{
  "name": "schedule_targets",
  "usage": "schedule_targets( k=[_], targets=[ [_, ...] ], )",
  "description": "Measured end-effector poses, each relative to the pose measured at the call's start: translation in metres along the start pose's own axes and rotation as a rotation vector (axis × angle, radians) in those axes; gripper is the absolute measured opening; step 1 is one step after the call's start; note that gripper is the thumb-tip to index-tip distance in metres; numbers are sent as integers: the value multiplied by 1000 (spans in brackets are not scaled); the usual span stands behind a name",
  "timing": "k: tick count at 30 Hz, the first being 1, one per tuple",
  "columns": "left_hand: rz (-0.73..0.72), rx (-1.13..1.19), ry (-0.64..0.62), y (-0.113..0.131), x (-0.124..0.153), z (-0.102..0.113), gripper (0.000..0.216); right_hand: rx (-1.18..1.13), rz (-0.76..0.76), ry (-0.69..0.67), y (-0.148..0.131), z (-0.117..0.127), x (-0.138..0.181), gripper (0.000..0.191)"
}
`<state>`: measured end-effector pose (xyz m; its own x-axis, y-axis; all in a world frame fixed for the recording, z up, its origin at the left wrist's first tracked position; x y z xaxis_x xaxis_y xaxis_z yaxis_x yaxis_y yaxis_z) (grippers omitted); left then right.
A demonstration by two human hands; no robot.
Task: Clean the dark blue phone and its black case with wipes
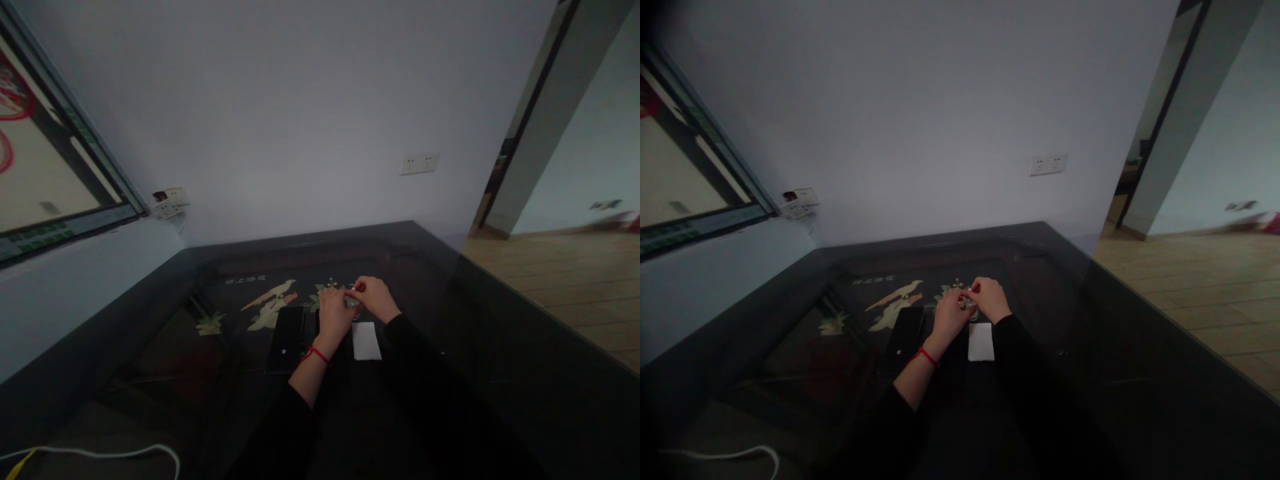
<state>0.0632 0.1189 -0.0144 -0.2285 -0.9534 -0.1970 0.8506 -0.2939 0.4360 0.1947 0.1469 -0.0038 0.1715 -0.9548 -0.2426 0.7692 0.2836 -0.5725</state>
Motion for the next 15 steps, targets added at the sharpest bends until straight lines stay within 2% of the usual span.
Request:
schedule_targets(
  k=[4,8,15],
  targets=[
    [-16,100,0,-2,-12,-13,18,7,0,-24,-2,8,0,13],
    [-40,172,-27,-9,-21,-17,19,-23,19,-56,0,12,-1,5],
    [-39,240,-67,-10,-26,-18,19,-135,-4,-54,8,5,-6,11]
  ],
)
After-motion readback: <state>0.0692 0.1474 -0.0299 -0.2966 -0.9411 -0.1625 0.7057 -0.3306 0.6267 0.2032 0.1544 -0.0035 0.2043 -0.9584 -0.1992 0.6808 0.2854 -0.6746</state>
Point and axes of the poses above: each hand's wrist, its own x-axis away from the middle knuckle, its own z-axis out of the back of the hand, y = z × x, the point moved 1 cm from there along -x, towards the middle knuckle, and after that the axes turned 10 degrees about -y, right-handed, at the moved point
